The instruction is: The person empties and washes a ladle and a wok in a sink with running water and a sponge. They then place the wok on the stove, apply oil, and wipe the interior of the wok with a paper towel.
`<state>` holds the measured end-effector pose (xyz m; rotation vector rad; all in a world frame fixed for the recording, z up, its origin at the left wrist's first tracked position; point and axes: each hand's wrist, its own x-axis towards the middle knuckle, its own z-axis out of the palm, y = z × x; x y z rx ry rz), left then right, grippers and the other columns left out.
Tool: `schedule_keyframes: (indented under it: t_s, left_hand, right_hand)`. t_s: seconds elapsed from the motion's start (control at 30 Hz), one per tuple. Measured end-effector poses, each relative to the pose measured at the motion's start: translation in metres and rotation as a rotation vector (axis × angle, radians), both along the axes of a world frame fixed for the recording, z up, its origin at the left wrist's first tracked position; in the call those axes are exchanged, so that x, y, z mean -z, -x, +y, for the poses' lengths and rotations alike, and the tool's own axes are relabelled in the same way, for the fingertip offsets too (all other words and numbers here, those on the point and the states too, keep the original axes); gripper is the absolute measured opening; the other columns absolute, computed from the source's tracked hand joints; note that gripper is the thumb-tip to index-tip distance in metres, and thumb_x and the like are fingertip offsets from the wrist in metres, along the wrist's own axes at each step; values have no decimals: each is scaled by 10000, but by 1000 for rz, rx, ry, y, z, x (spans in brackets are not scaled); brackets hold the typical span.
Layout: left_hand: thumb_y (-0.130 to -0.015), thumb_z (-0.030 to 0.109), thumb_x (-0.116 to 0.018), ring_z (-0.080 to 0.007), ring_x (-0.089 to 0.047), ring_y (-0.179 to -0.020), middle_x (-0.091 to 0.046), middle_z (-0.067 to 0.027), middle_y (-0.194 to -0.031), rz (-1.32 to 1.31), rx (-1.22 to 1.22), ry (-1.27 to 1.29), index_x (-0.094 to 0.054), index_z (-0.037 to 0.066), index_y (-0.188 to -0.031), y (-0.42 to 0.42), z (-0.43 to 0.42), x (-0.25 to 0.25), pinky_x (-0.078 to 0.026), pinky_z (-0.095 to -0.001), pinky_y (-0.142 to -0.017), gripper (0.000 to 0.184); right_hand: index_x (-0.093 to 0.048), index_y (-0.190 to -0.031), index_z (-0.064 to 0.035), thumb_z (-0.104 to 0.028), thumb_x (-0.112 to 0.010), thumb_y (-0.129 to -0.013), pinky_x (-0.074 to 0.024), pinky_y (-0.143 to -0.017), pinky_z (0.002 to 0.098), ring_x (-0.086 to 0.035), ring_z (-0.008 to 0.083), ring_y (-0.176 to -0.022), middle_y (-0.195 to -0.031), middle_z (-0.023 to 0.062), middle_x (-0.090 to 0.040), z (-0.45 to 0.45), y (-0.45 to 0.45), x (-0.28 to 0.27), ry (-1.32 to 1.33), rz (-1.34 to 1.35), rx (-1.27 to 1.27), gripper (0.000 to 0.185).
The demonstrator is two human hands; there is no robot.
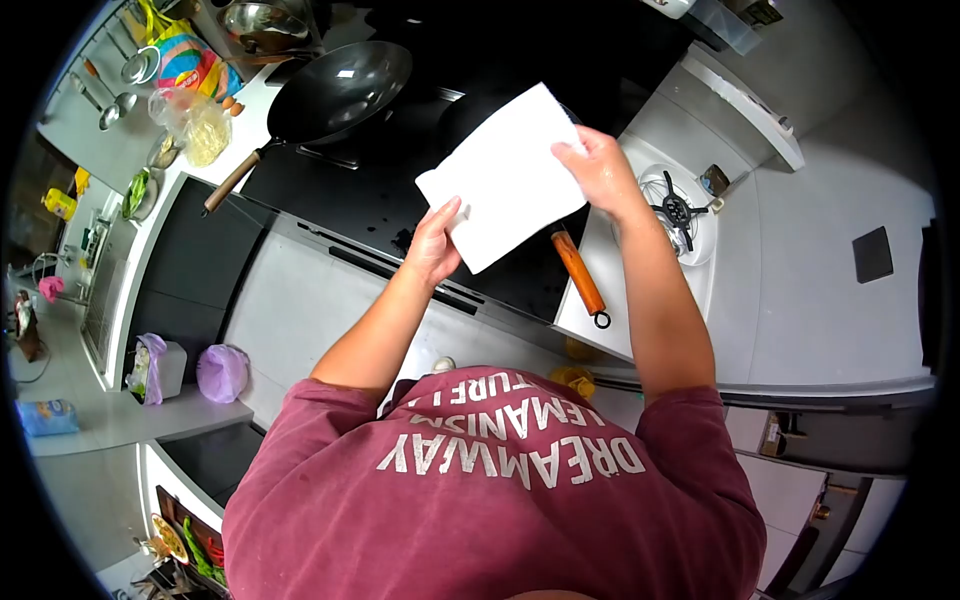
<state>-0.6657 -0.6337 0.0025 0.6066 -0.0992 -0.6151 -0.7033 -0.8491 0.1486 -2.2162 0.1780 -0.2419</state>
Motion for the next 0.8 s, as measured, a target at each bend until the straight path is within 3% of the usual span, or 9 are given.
schedule_keyframes:
  t_s: [0.07, 0.17, 0.23, 0.27, 0.33, 0.5, 0.63, 0.73, 0.8]
  left_hand:
    - [-929, 227, -571, -250, -560, -1145, -571, -109, -1229, 41, -40, -25, -463, 27, -1283, 10, -1, -9, -432, -400, -1008, 421]
    - [-937, 190, -554, -234, -575, -1121, -579, -110, -1218, 100, -67, -140, -479, 22, -1248, 19, -6, -13, -442, -387, -995, 362]
    - [-939, 187, -549, -229, -573, -1121, -579, -110, -1211, 71, -63, -104, -483, 23, -1238, 22, -10, -20, -447, -388, -987, 347]
    - [-940, 186, -546, -227, -572, -1120, -580, -109, -1207, 55, -62, -86, -485, 24, -1232, 22, -12, -22, -450, -388, -983, 340]
    - [-940, 152, -541, -229, -559, -1137, -564, -111, -1222, 21, -49, -14, -446, 27, -1285, 17, -15, -22, -457, -374, -977, 379]
    - [-948, 154, -530, -227, -552, -1139, -553, -113, -1236, 39, -96, -38, -425, 29, -1321, 18, -8, -31, -455, -367, -974, 407]
    - [-969, 206, -510, -226, -534, -1173, -532, -113, -1286, 53, -101, -70, -407, 22, -1348, 23, -1, -31, -446, -361, -985, 434]
    - [-974, 220, -508, -210, -536, -1175, -533, -110, -1300, 21, -109, -171, -420, 5, -1342, 25, -1, -31, -448, -349, -979, 434]
    - [-979, 217, -501, -200, -557, -1154, -553, -107, -1285, -7, -156, -231, -443, -4, -1325, 23, -8, -27, -469, -338, -949, 414]
  right_hand:
    - [-624, -1105, -11, -195, -569, -894, -504, -753, 322, -654, 238, -803, -923, 132, -683, -15, -2, 10, 305, -157, 181, 286]
    - [-651, -990, -50, -149, -505, -892, -526, -742, 405, -665, 313, -820, -908, 166, -668, -15, 5, 11, 830, -101, 290, 202]
    - [-650, -918, -61, -129, -477, -876, -535, -699, 422, -661, 327, -776, -854, 141, -656, -4, 3, 41, 794, -164, 210, 190]
    - [-656, -862, -43, -194, -488, -899, -522, -728, 439, -655, 345, -789, -838, 169, -655, 8, 3, 52, 738, -128, 94, 229]
    - [-669, -872, 16, -417, -617, -839, -493, -716, 432, -645, 377, -783, -799, 236, -652, 46, 10, 55, 60, 151, -14, 438]
    - [-667, -946, 36, -297, -694, -810, -507, -716, 362, -667, 345, -787, -840, 236, -667, 55, 20, 49, 15, 24, 23, 361]
    - [-623, -1040, 69, -280, -633, -873, -506, -771, 314, -673, 277, -840, -931, 203, -683, 50, 17, 42, -62, 17, 12, 387]
    - [-555, -1158, 30, -214, -541, -949, -484, -840, 304, -631, 200, -971, -1064, 137, -645, 60, 14, 52, -842, -181, -16, 322]
    - [-499, -1209, 27, -205, -488, -975, -469, -896, 325, -596, 211, -1043, -1140, 142, -602, 70, 17, 42, -1192, -348, 54, 330]
